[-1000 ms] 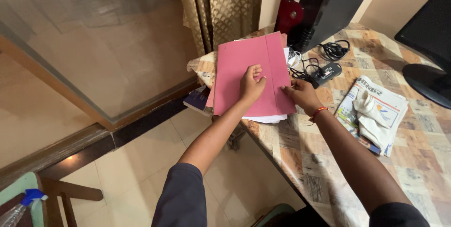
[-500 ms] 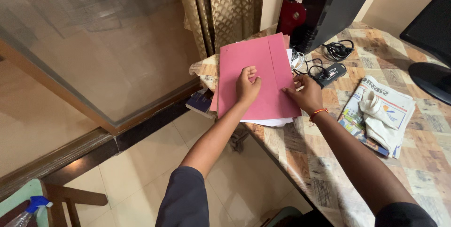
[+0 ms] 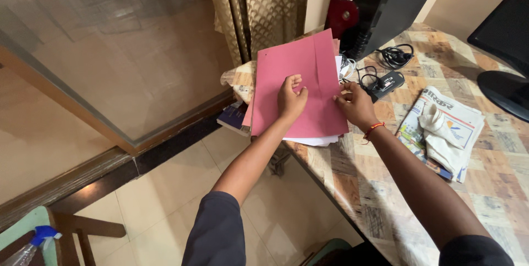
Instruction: The person organizes a desk by placing pens into a yellow pen holder, moving the holder, and stacking several pink and green folders. They also handle a newspaper and a white cloth, wiping the pen holder and arranging items on the table.
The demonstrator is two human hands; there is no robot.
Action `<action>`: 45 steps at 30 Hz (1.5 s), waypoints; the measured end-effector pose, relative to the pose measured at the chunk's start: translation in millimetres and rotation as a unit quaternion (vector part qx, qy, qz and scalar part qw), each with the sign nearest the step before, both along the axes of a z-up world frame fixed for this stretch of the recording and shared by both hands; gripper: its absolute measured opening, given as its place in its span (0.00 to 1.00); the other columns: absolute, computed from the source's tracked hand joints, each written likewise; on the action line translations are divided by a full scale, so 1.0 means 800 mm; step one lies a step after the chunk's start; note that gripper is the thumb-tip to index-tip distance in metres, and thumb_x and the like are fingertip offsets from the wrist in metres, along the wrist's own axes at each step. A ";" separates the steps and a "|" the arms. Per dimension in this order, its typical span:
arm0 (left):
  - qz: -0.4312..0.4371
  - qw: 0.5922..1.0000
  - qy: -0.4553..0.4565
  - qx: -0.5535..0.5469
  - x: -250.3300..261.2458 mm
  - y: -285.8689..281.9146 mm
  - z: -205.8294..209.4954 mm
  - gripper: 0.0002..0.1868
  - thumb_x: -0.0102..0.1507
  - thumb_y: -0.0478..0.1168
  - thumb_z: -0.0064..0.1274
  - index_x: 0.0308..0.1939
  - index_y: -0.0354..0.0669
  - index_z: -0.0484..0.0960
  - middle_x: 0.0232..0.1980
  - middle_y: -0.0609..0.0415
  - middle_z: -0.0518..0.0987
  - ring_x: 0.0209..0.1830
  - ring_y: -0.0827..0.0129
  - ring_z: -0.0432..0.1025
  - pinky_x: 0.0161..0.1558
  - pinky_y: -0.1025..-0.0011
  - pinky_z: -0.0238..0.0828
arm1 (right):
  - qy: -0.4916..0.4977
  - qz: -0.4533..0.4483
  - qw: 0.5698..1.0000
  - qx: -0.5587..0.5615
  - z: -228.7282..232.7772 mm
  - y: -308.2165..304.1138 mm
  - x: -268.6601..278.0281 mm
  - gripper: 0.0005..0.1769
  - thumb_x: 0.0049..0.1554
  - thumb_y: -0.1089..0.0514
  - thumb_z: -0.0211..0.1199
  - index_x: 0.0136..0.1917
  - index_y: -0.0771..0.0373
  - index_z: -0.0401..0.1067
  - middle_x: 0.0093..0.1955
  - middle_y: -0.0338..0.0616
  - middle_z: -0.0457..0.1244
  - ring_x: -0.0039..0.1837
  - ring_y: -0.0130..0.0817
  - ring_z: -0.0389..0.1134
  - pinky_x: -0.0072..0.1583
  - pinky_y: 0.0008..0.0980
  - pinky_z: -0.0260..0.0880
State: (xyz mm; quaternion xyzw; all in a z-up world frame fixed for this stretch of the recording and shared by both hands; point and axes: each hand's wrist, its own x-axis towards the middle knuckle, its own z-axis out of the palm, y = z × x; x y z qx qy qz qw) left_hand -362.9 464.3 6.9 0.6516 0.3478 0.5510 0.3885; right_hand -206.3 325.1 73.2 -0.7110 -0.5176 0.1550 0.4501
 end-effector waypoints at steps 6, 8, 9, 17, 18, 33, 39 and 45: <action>0.018 1.000 0.003 -0.005 -0.006 -0.002 0.026 0.22 0.58 0.33 0.58 0.57 0.40 0.76 0.58 0.48 0.81 0.59 0.62 0.76 0.54 0.66 0.78 | 0.097 0.020 0.993 0.058 -0.005 -0.002 0.010 0.13 0.59 0.64 0.64 0.56 0.65 0.67 0.48 0.44 0.70 0.49 0.24 0.70 0.49 0.25 0.72; 0.064 0.995 0.081 -0.005 -0.018 0.003 0.037 0.23 0.59 0.34 0.59 0.58 0.40 0.75 0.60 0.48 0.79 0.63 0.60 0.73 0.61 0.63 0.71 | 0.120 0.006 0.991 0.050 -0.002 -0.006 0.017 0.12 0.60 0.64 0.64 0.56 0.66 0.67 0.48 0.44 0.70 0.48 0.24 0.70 0.49 0.24 0.72; 0.086 0.989 0.120 -0.005 -0.026 0.005 0.043 0.23 0.60 0.34 0.59 0.59 0.41 0.75 0.61 0.48 0.78 0.64 0.59 0.71 0.65 0.61 0.67 | 0.132 0.000 0.990 0.046 -0.002 -0.009 0.020 0.12 0.60 0.64 0.64 0.56 0.66 0.67 0.48 0.43 0.70 0.48 0.24 0.70 0.49 0.24 0.72; 0.155 0.937 0.288 -0.122 -0.076 0.023 0.061 0.38 0.56 0.49 0.64 0.65 0.36 0.69 0.67 0.40 0.70 0.69 0.47 0.63 0.68 0.52 0.61 | 0.147 -0.015 0.989 0.013 0.000 -0.032 0.030 0.10 0.59 0.64 0.64 0.53 0.66 0.70 0.46 0.41 0.70 0.47 0.25 0.69 0.48 0.24 0.71; 0.147 0.932 0.300 -0.141 -0.077 0.024 0.060 0.39 0.56 0.51 0.64 0.66 0.35 0.68 0.67 0.40 0.70 0.69 0.46 0.64 0.68 0.52 0.62 | 0.136 -0.023 0.990 0.008 0.000 -0.034 0.030 0.09 0.59 0.64 0.64 0.53 0.66 0.71 0.46 0.40 0.70 0.47 0.25 0.69 0.49 0.24 0.71; 0.084 0.968 0.140 -0.191 -0.085 0.052 0.014 0.32 0.54 0.41 0.60 0.62 0.39 0.71 0.55 0.45 0.81 0.54 0.55 0.78 0.56 0.61 0.75 | 0.253 0.011 0.967 -0.028 -0.032 -0.033 0.059 0.21 0.71 0.44 0.57 0.51 0.65 0.72 0.42 0.37 0.60 0.42 0.24 0.59 0.44 0.27 0.63; -0.049 0.967 -0.007 -0.251 -0.083 0.051 0.014 0.25 0.63 0.36 0.55 0.64 0.38 0.68 0.60 0.46 0.78 0.57 0.59 0.76 0.52 0.63 0.76 | 0.376 -0.068 0.924 -0.020 0.001 -0.045 0.045 0.17 0.65 0.47 0.54 0.53 0.61 0.75 0.47 0.38 0.69 0.45 0.25 0.69 0.46 0.27 0.70; -0.073 0.949 0.043 -0.303 -0.084 0.041 0.036 0.32 0.66 0.37 0.52 0.73 0.45 0.59 0.65 0.49 0.73 0.60 0.63 0.73 0.56 0.62 0.77 | 0.433 0.005 0.901 0.033 0.024 -0.064 0.028 0.21 0.67 0.48 0.54 0.60 0.69 0.72 0.52 0.48 0.69 0.46 0.32 0.72 0.47 0.29 0.75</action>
